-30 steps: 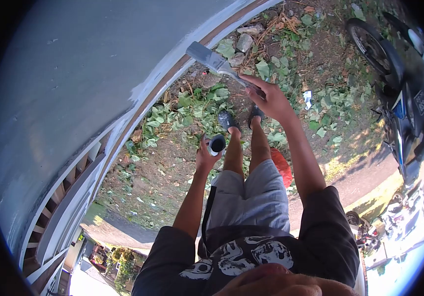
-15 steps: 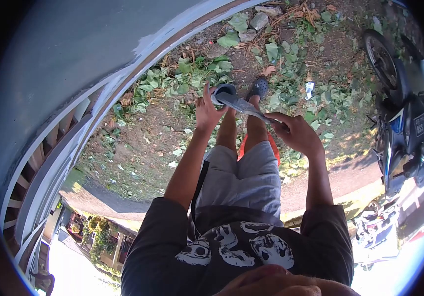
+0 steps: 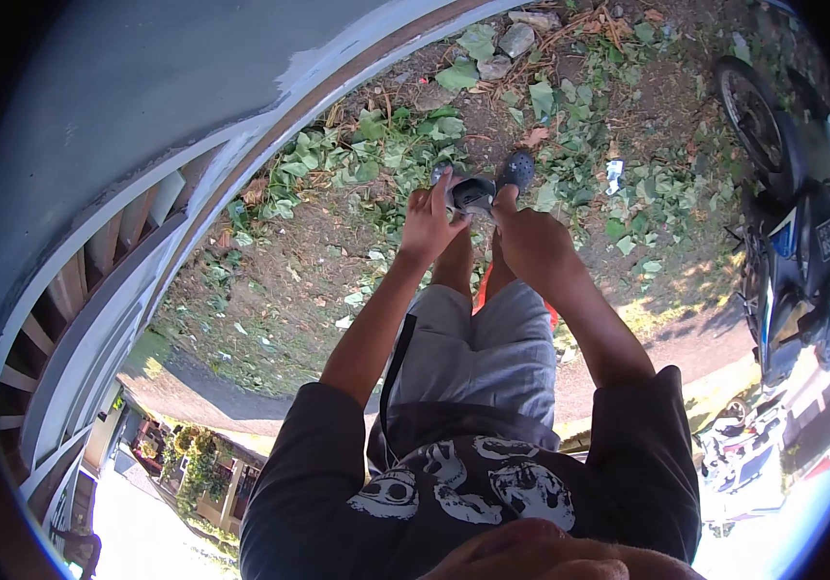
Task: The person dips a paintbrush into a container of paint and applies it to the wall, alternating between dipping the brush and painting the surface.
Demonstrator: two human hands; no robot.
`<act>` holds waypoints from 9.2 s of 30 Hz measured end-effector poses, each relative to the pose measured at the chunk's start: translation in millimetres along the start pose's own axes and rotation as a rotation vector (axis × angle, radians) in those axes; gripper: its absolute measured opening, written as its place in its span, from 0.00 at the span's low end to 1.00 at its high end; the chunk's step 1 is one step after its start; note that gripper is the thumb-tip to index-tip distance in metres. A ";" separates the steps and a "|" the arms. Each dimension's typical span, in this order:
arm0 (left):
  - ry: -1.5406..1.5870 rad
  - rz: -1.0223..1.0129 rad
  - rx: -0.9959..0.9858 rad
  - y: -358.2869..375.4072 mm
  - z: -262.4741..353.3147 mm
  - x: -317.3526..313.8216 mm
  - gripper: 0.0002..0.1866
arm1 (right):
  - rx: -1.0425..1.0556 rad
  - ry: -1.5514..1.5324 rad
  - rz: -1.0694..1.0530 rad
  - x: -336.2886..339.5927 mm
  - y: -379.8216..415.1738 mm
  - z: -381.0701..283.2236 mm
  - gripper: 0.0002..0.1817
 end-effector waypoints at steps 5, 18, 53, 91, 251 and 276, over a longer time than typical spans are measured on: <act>0.043 0.049 -0.042 3.8 4.1 1.5 0.59 | 0.034 0.018 0.061 -8.0 4.8 -0.4 0.26; 0.068 0.107 0.011 13.9 -19.2 8.8 0.61 | -0.030 0.102 0.119 36.0 68.4 -9.4 0.18; 0.040 0.123 0.182 50.8 -49.7 23.8 0.58 | -0.277 -1.209 -0.019 22.0 74.5 77.3 0.24; 0.042 -0.054 0.246 84.0 -75.2 14.8 0.60 | -0.022 -1.670 1.019 73.0 -219.9 26.3 0.21; 0.160 -0.167 0.481 123.9 -52.9 -27.5 0.59 | 0.107 -1.595 0.731 59.0 -153.8 113.7 0.25; 0.142 -0.185 0.476 127.6 -47.2 -37.0 0.60 | 0.141 -1.644 0.793 55.0 -146.3 100.3 0.21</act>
Point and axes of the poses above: each hand's wrist, its own y-axis away from the middle knuckle, its own x-axis out of the back of the hand, z = x × y, the point moved 3 cm from there along -y, towards the middle knuckle, and after that the axes turned 3 degrees about -x, right-handed, at the moved point
